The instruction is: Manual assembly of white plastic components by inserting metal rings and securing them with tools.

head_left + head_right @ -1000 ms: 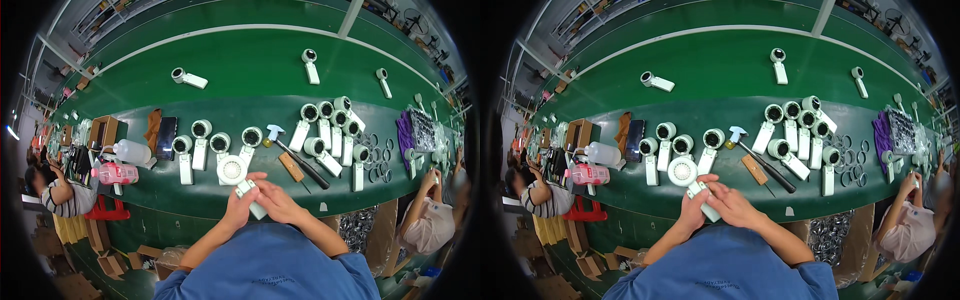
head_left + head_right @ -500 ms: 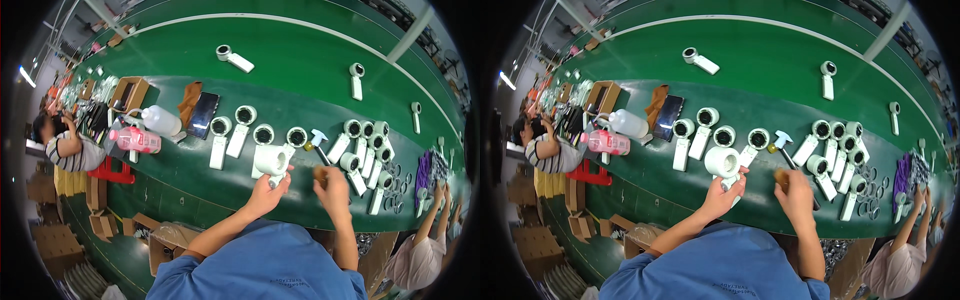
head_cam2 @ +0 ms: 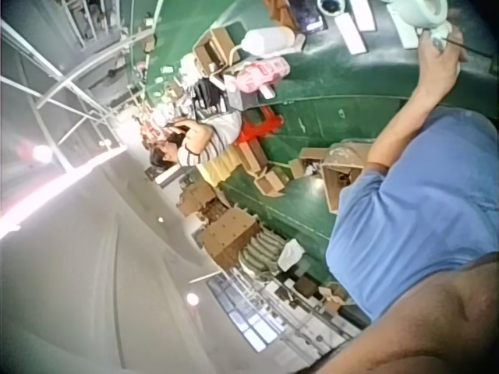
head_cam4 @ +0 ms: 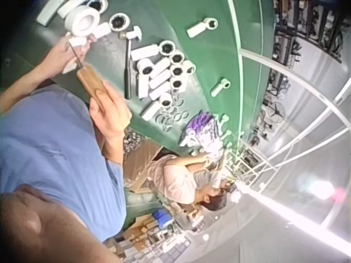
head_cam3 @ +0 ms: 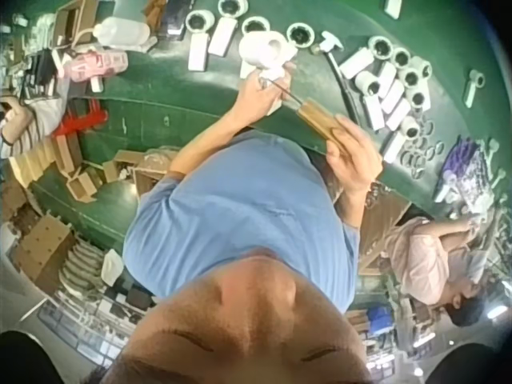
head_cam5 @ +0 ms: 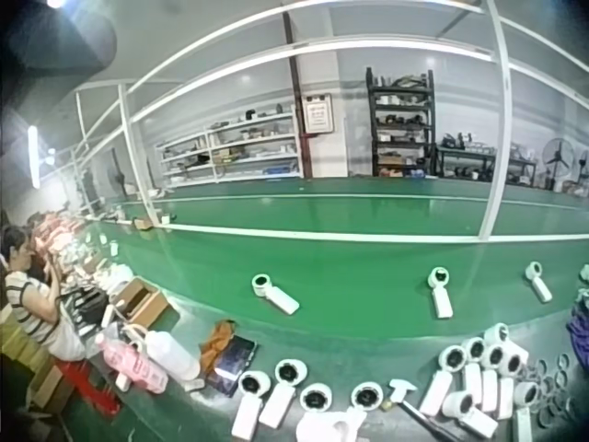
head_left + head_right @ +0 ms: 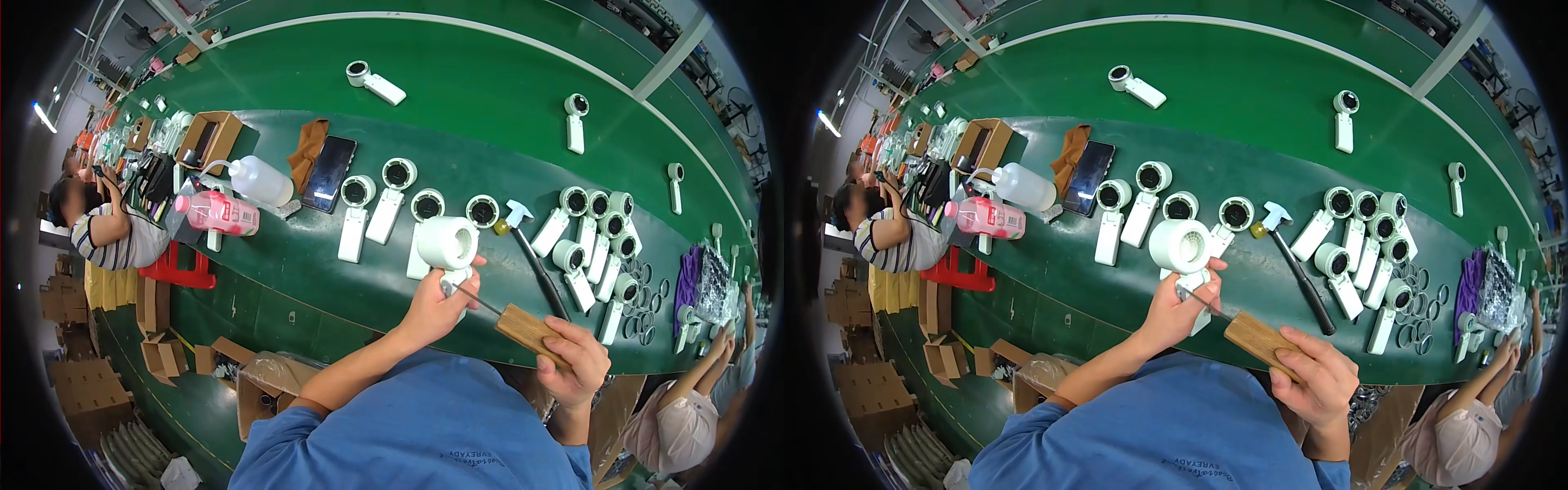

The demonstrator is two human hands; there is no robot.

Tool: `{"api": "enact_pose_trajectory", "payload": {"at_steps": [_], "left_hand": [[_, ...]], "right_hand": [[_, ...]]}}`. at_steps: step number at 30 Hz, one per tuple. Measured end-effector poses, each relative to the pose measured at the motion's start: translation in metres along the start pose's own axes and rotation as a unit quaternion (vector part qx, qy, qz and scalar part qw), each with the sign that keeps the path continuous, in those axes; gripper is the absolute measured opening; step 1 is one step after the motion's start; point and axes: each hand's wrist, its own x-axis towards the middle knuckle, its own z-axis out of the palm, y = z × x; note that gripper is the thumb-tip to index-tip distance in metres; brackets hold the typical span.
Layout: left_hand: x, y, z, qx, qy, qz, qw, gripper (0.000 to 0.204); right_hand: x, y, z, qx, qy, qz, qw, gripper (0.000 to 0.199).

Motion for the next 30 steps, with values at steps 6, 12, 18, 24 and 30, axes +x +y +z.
{"api": "enact_pose_trajectory", "payload": {"at_steps": [6,12,18,24,30], "left_hand": [[-0.005,-0.002,0.007,0.018,-0.010,0.003,1.000,0.032],[-0.008,0.001,0.007,0.042,-0.005,0.009,0.999,0.030],[-0.011,0.002,0.010,0.052,-0.016,-0.005,0.999,0.030],[-0.012,0.000,0.009,0.066,0.010,0.007,0.998,0.025],[-0.020,-0.002,0.017,0.238,0.045,0.140,0.960,0.018]], "right_hand": [[-0.003,-0.005,-0.012,-0.038,-0.031,0.012,0.999,0.017],[-0.004,-0.007,-0.021,-0.060,-0.051,0.014,0.997,0.016],[-0.003,-0.005,-0.022,-0.062,-0.064,-0.023,0.996,0.020],[0.005,-0.006,-0.024,-0.101,-0.110,-0.064,0.987,0.028],[0.006,-0.015,-0.020,-0.201,-0.227,-0.071,0.950,0.039]]}}
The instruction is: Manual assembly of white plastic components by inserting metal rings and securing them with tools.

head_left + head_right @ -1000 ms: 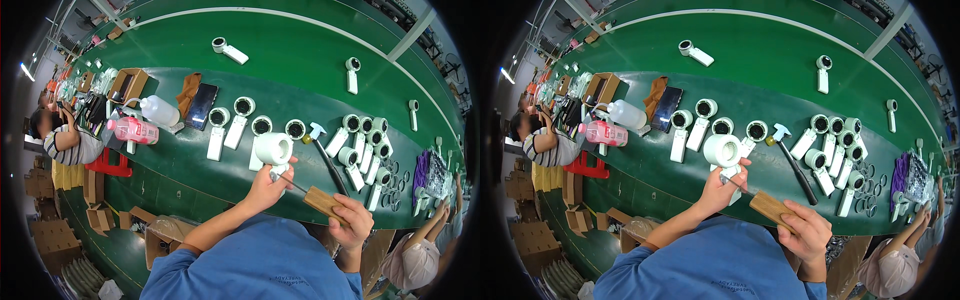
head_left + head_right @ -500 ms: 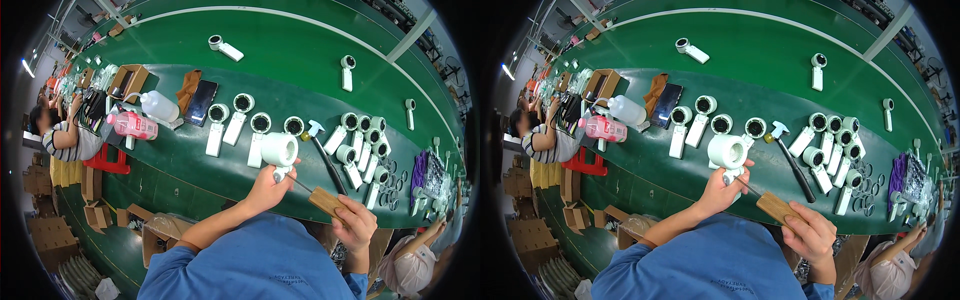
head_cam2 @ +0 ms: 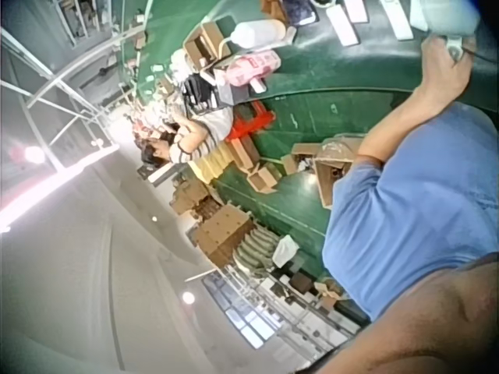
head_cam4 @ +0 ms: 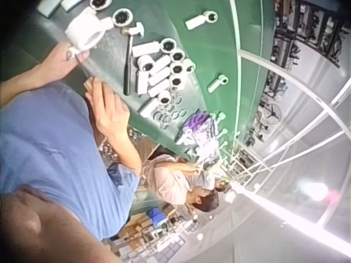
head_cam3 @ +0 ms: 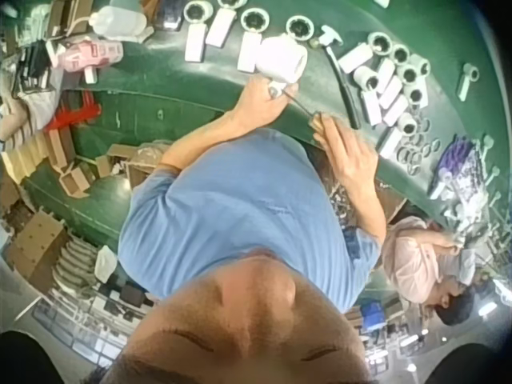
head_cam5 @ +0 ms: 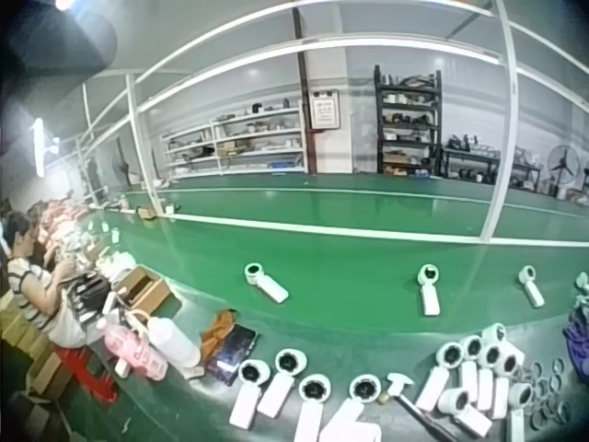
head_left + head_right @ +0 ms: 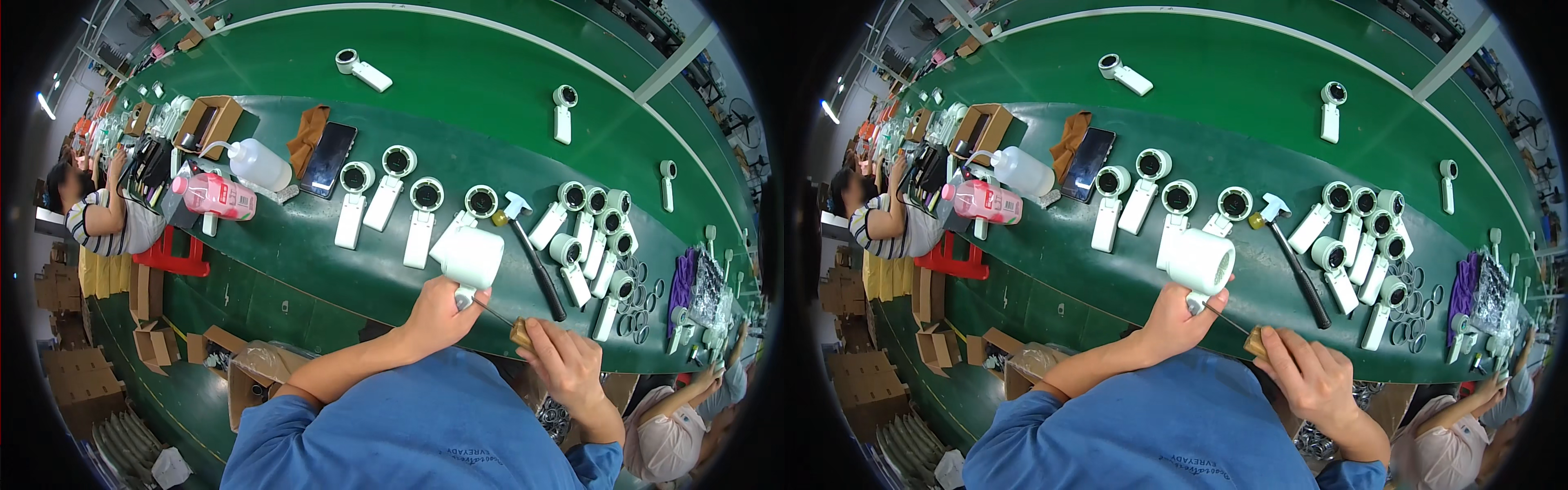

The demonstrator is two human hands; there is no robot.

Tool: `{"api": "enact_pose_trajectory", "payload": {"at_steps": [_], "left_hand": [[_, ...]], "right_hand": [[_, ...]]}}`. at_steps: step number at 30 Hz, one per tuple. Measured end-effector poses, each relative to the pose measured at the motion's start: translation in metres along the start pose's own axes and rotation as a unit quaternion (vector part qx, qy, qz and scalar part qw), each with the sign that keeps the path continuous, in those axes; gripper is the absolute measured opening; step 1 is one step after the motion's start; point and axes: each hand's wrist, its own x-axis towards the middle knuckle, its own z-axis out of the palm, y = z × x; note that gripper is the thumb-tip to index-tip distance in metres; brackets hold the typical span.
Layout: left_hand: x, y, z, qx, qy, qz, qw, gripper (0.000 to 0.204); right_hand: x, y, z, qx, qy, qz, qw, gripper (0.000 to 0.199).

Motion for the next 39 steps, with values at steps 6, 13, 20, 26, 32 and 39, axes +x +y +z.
{"api": "enact_pose_trajectory", "payload": {"at_steps": [6,13,20,26,32,39], "left_hand": [[-0.004,0.002,-0.012,0.071,-0.042,0.060,0.995,0.014],[0.012,-0.017,-0.013,0.116,-0.054,0.054,0.990,0.009],[0.009,-0.019,-0.010,0.113,-0.048,0.074,0.990,0.014],[0.011,-0.040,-0.020,0.185,-0.036,0.279,0.942,0.011],[0.009,-0.026,-0.016,-0.074,0.031,0.435,0.897,0.021],[0.011,-0.016,-0.025,0.000,0.071,0.473,0.878,0.035]], "right_hand": [[0.003,0.000,0.001,0.100,-0.060,0.040,0.992,0.039],[0.006,0.002,0.000,0.231,-0.121,0.097,0.961,0.040],[0.011,0.002,0.002,0.359,-0.163,0.166,0.904,0.041],[0.015,0.004,0.000,0.475,-0.185,0.214,0.833,0.041],[0.022,-0.008,-0.039,0.211,-0.093,-0.041,0.972,0.036],[0.014,-0.003,-0.048,0.135,0.007,-0.060,0.989,0.038]]}}
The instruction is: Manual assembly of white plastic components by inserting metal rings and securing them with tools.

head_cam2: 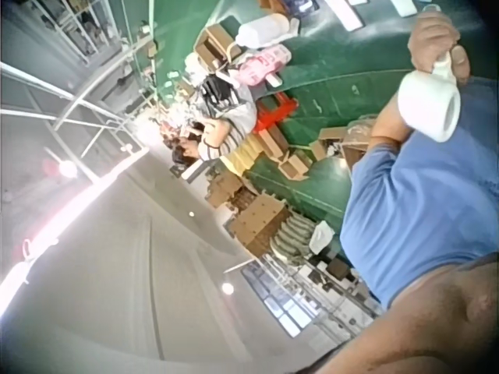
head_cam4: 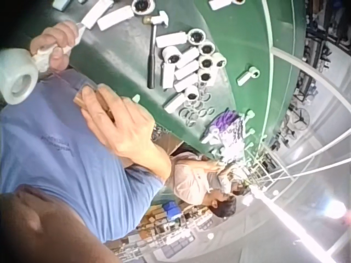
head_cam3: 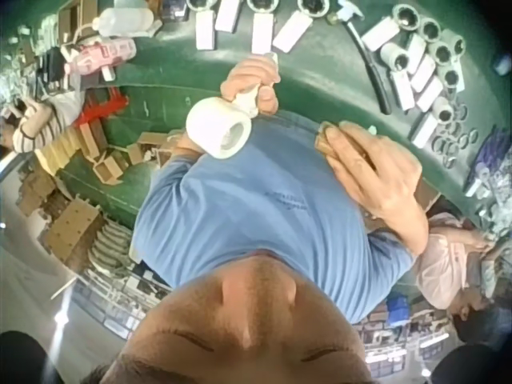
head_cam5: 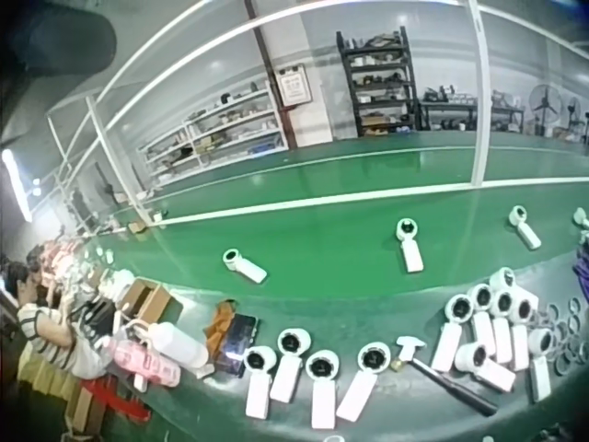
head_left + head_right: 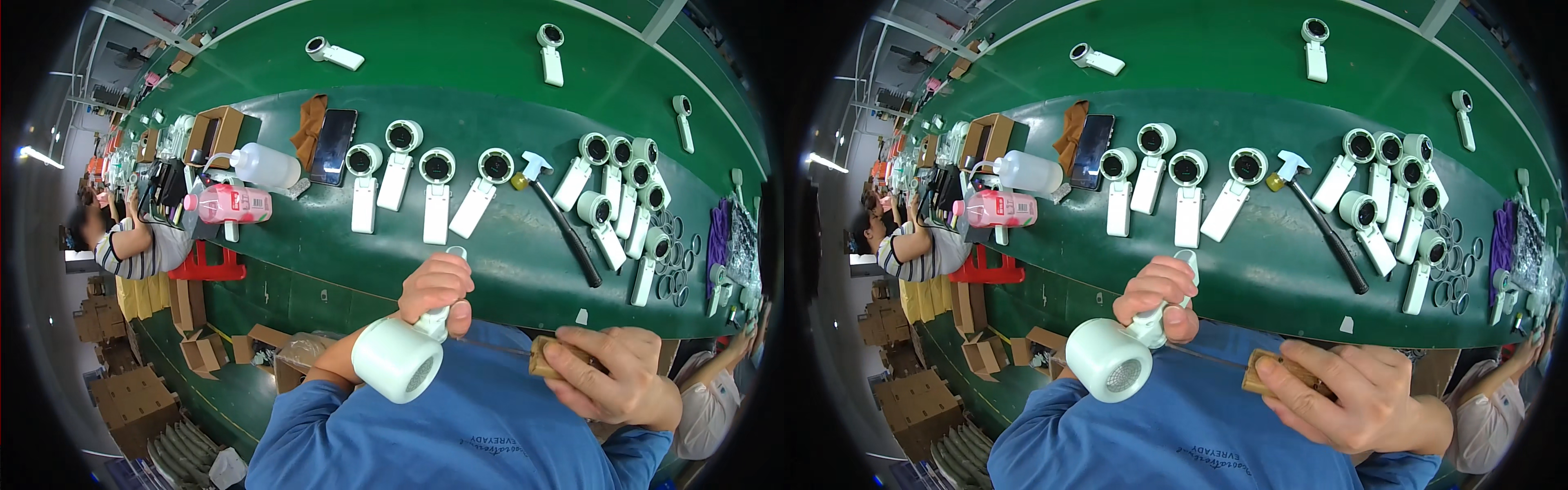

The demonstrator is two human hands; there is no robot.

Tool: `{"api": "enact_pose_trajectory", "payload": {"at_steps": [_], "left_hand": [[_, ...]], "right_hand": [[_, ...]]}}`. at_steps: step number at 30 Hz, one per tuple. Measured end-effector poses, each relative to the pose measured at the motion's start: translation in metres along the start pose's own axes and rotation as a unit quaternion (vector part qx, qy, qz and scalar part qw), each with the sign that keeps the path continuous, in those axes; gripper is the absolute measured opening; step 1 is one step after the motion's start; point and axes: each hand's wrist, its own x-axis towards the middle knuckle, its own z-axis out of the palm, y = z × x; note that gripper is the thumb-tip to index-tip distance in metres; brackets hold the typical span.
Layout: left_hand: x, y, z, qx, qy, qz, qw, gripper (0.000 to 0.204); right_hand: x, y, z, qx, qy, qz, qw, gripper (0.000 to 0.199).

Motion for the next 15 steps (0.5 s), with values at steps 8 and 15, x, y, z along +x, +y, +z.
{"api": "enact_pose_trajectory", "payload": {"at_steps": [8,15], "left_hand": [[0.005,0.018,0.006,-0.068,0.023,-0.113,0.991,0.022],[0.005,0.016,0.007,-0.055,-0.061,-0.144,0.986,0.026]], "right_hand": [[0.005,0.003,0.011,-0.079,0.039,-0.034,0.996,0.043],[0.006,0.004,0.011,-0.230,0.056,-0.102,0.966,0.035]]}}
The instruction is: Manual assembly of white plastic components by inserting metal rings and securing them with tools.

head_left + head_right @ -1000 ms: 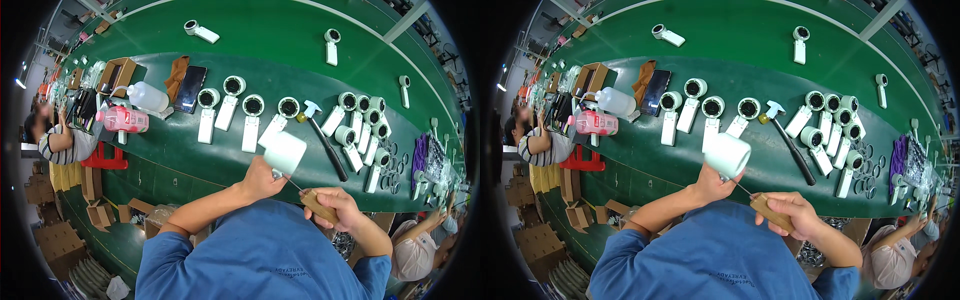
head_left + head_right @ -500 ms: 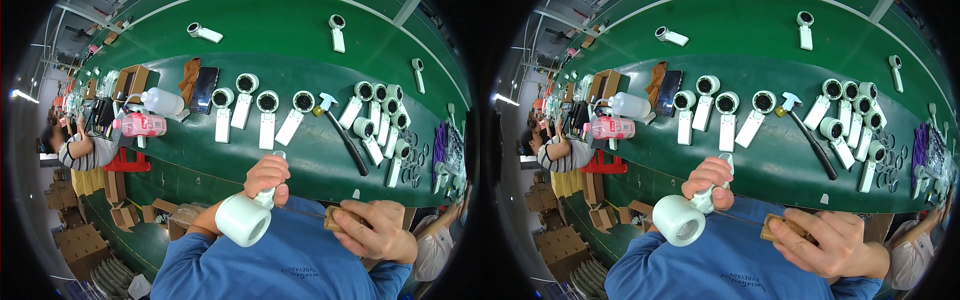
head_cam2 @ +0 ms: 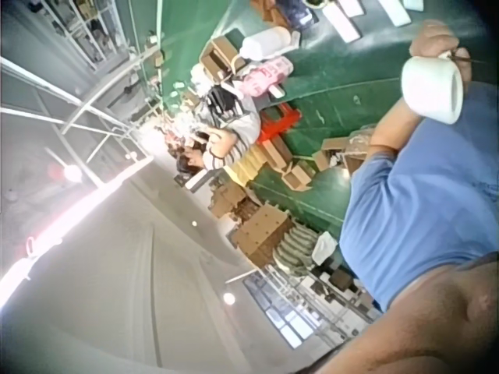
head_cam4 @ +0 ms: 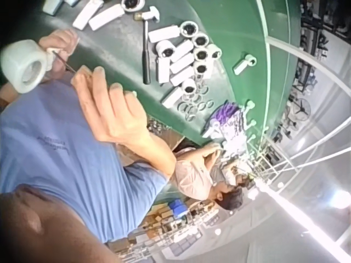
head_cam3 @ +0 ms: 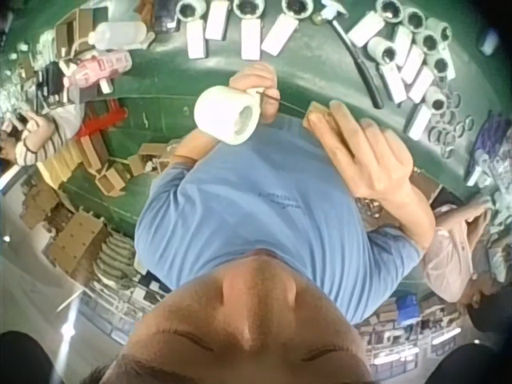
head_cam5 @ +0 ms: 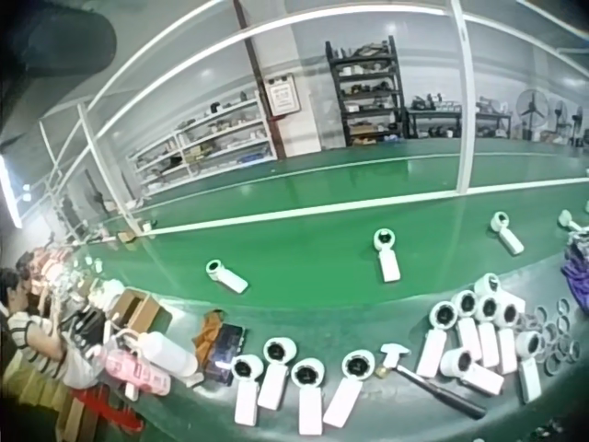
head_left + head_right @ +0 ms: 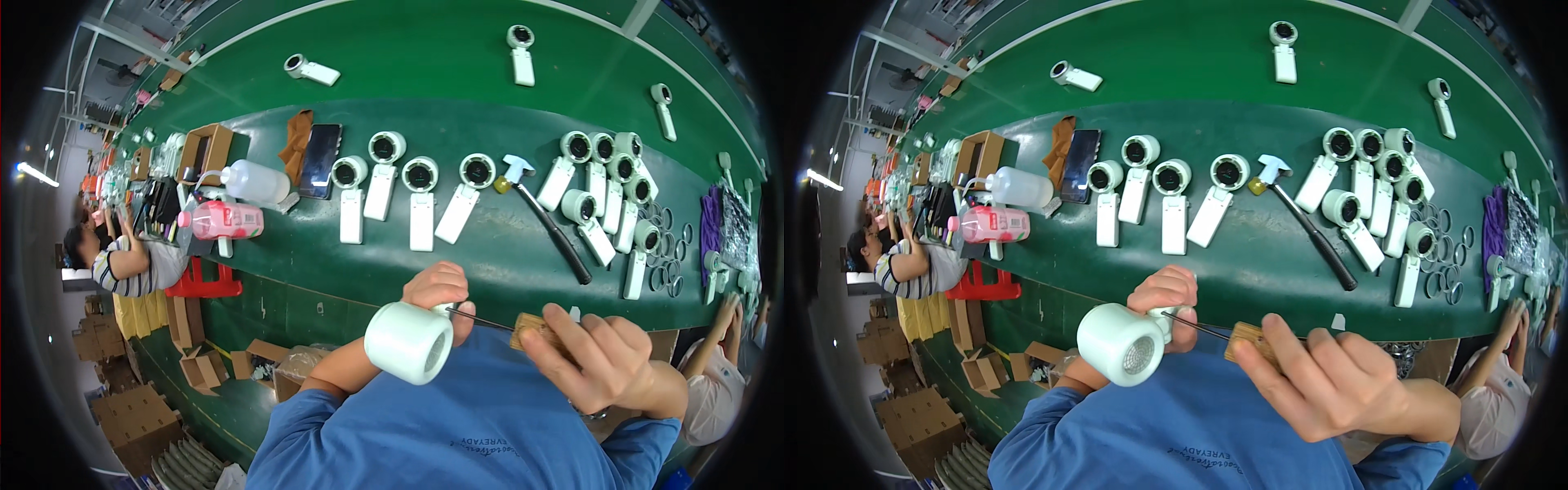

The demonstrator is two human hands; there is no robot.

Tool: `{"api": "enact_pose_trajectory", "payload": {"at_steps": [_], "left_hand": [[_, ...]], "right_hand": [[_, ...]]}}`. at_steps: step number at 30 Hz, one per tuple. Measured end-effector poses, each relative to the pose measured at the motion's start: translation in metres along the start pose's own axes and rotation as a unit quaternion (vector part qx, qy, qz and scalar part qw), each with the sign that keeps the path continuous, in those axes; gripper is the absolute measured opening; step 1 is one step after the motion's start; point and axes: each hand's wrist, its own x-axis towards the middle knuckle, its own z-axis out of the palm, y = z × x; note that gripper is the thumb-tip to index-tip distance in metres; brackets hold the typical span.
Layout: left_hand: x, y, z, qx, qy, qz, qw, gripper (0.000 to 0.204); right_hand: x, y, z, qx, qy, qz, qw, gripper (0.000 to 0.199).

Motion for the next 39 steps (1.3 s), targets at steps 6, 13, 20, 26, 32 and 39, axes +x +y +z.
{"api": "enact_pose_trajectory", "payload": {"at_steps": [6,13,20,26,32,39], "left_hand": [[-0.006,0.006,-0.003,-0.131,-0.081,-0.198,0.968,0.028],[-0.042,-0.009,0.002,-0.102,-0.045,-0.340,0.934,0.032],[-0.060,-0.015,-0.002,-0.028,-0.105,-0.299,0.948,0.014],[-0.036,-0.003,0.019,-0.111,-0.021,-0.363,0.925,0.026],[-0.043,-0.017,0.007,-0.048,-0.107,-0.284,0.952,0.022],[-0.048,-0.009,0.010,-0.112,-0.057,-0.354,0.927,0.019]], "right_hand": [[-0.015,0.010,0.015,-0.154,0.044,-0.112,0.981,0.024],[-0.030,-0.011,0.027,-0.094,-0.014,0.021,0.995,0.025],[-0.063,-0.020,0.069,0.371,-0.056,0.399,0.837,0.023],[-0.053,-0.030,0.042,0.086,-0.073,0.220,0.969,0.035],[-0.065,-0.036,0.054,0.101,-0.065,0.224,0.967,0.039],[-0.073,-0.022,0.051,0.208,-0.057,0.198,0.956,0.037]]}}
